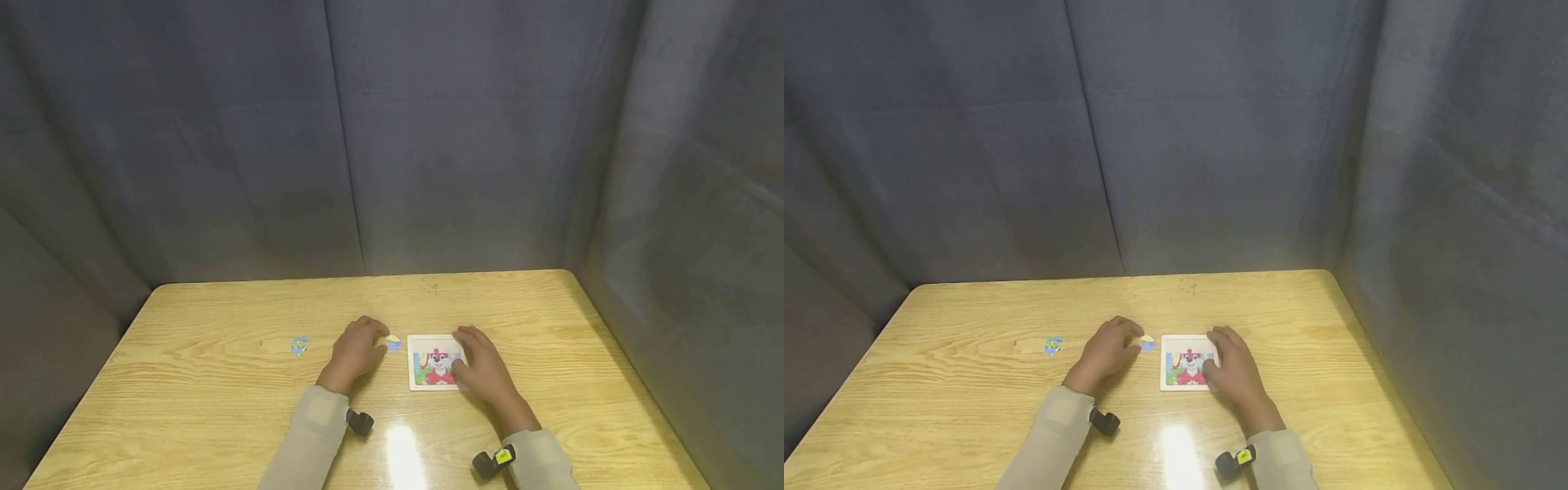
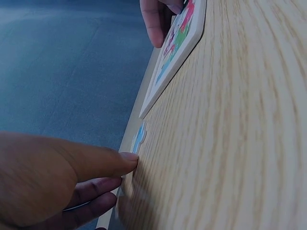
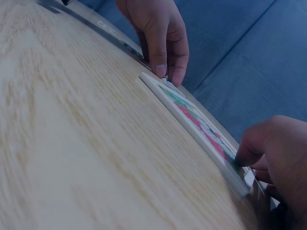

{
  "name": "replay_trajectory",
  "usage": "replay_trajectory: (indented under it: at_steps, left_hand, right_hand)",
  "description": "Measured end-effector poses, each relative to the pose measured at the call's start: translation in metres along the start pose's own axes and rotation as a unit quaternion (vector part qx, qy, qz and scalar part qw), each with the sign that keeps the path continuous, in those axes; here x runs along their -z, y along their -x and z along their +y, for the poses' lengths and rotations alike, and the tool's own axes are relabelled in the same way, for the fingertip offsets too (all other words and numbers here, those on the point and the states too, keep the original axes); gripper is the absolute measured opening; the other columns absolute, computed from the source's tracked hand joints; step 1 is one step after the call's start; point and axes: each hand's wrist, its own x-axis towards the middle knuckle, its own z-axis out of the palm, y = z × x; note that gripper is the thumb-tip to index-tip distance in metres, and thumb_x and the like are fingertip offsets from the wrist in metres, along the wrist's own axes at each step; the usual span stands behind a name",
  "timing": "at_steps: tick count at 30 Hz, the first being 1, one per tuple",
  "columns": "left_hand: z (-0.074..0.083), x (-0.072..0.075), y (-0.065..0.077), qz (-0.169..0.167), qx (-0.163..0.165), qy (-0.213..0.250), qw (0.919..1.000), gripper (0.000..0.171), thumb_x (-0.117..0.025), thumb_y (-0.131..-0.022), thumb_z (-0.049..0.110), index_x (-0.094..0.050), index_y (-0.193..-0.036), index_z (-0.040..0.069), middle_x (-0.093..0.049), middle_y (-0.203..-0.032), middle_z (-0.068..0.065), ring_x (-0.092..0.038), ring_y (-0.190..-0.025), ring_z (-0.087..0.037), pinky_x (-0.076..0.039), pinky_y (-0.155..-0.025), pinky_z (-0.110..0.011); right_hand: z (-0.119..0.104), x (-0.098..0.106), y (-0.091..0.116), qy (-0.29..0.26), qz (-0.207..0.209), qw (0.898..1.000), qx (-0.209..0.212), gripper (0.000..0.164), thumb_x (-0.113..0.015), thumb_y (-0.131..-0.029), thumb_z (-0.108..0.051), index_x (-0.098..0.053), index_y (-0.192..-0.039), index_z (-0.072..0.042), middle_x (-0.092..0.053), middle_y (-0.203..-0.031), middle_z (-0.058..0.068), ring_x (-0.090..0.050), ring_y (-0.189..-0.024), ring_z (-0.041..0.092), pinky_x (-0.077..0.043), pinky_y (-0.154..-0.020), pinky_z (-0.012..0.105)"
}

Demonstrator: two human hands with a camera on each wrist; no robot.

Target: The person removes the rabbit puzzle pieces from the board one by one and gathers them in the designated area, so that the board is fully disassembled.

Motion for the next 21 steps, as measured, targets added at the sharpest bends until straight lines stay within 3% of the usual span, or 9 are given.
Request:
replay_trajectory:
  at_steps: [9,21]
  left_hand:
    - [0.001,0.002,0.001,-0.002,-0.006,0.007,1.0000,0.028,-0.070,-0.090,0.019,-0.067,-0.117,0.014,-0.056,-0.130,-0.008,-0.051,-0.119,-0.032,-0.049,-0.096,-0.051]
    - [0.004,0.011,0.003,-0.029,-0.008,0.047,0.9985,0.050,-0.070,-0.088,0.027,-0.057,-0.133,0.011,-0.055,-0.132,-0.013,-0.051,-0.118,-0.036,-0.046,-0.097,-0.054]
  right_hand:
    - [0.000,0.001,0.000,-0.003,-0.002,1.000,0.009,0.060,-0.065,-0.081,-0.016,-0.051,-0.139,-0.007,-0.038,-0.151,0.008,-0.026,-0.142,0.034,-0.024,-0.114,0.056]
    - [-0.002,0.002,0.000,-0.003,-0.002,1.000,0.005,0.059,-0.064,-0.082,-0.016,-0.051,-0.139,-0.008,-0.038,-0.151,0.008,-0.025,-0.143,0.034,-0.024,-0.114,0.056]
